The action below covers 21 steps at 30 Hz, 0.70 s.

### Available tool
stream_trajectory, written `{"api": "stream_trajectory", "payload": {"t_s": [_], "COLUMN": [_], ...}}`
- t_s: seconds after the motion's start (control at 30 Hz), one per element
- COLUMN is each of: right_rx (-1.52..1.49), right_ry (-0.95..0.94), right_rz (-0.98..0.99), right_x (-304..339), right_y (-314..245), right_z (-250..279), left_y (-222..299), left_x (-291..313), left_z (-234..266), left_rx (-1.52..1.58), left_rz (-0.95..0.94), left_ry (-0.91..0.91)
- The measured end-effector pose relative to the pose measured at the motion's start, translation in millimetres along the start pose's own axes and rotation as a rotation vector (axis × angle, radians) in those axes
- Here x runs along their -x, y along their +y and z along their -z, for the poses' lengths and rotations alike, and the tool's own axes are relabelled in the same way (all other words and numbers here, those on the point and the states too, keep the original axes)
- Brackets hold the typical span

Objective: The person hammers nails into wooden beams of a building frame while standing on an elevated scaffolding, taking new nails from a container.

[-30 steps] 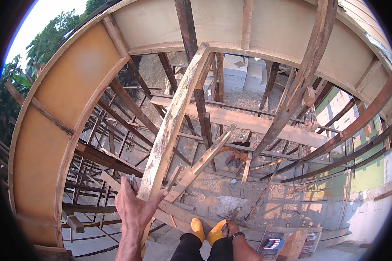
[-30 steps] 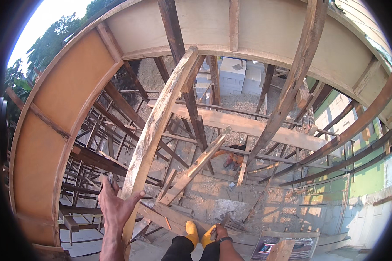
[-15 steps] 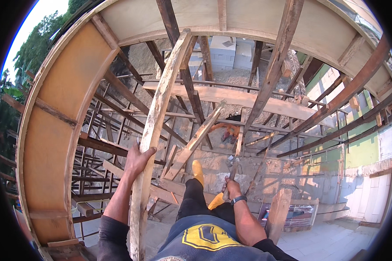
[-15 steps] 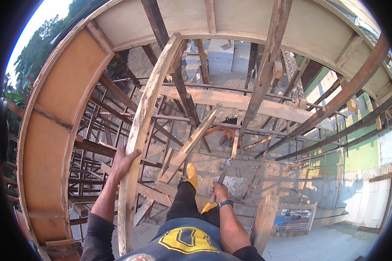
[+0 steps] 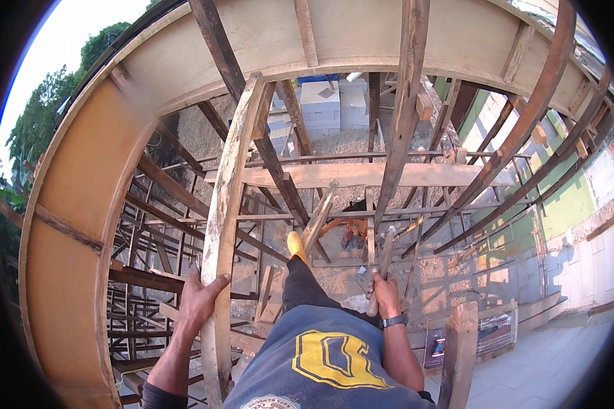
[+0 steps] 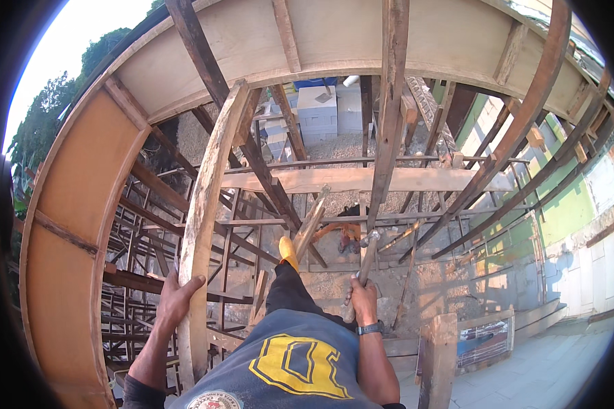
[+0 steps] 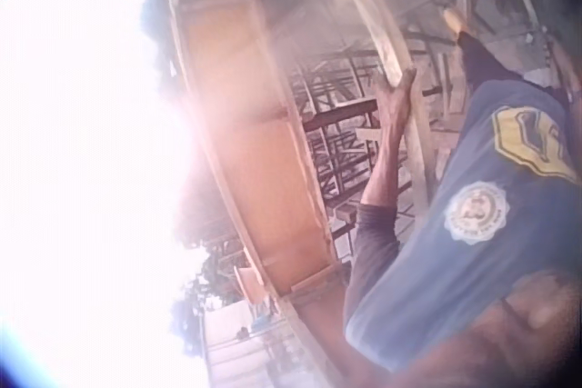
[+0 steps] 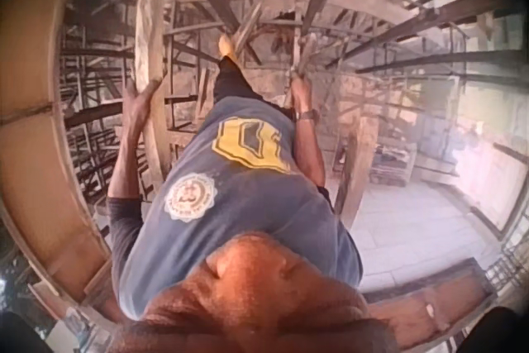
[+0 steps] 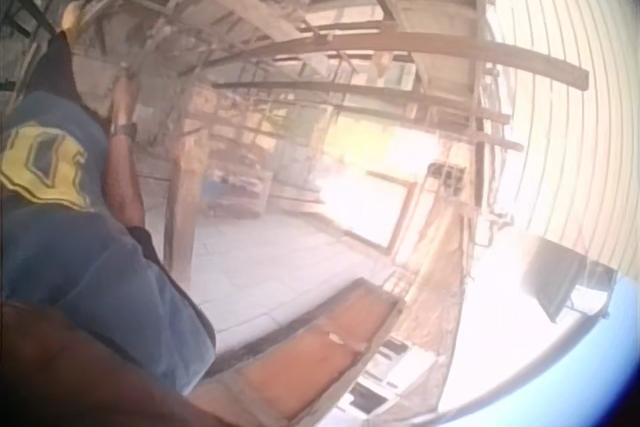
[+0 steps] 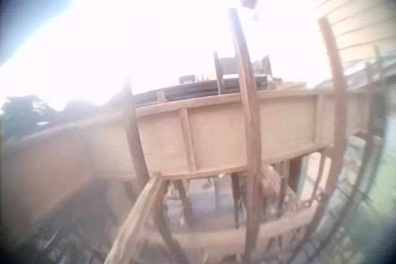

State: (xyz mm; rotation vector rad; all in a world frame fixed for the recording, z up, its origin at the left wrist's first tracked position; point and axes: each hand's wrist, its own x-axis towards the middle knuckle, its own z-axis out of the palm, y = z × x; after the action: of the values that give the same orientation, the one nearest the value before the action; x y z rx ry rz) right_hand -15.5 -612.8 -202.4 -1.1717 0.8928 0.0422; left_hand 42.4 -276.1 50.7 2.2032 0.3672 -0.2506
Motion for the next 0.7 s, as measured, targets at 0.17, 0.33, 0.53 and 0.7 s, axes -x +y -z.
{"api": "stream_trajectory", "payload": {"t_s": [0.17,0.33,0.53,0.7], "right_rx": [-0.048,0.089,0.072,-0.086], "right_ry": [0.006,-0.108,-0.230,-0.377], "right_rz": [0.052,0.102,0.190,-0.065], "right_x": [-47.4,-61.4,-57.0,-56.7], "right_y": [-30.9,-60.7,-74.9,-144.9], "right_z": [-61.7,-115.4,-156.0,-199.1], "left_y": [-7.1,-28.3,-1.2,44.9], "left_x": [-9.7,-23.0,-112.2,-151.5], "left_z": [-0.3,13.1,22.4,-6.9], "left_rx": [0.208,0.107,0.363,0.369], "left_rz": [0.016,0.020,0.241,0.181], "left_ry": [-0.042,-0.018,-0.071,-0.139]}}
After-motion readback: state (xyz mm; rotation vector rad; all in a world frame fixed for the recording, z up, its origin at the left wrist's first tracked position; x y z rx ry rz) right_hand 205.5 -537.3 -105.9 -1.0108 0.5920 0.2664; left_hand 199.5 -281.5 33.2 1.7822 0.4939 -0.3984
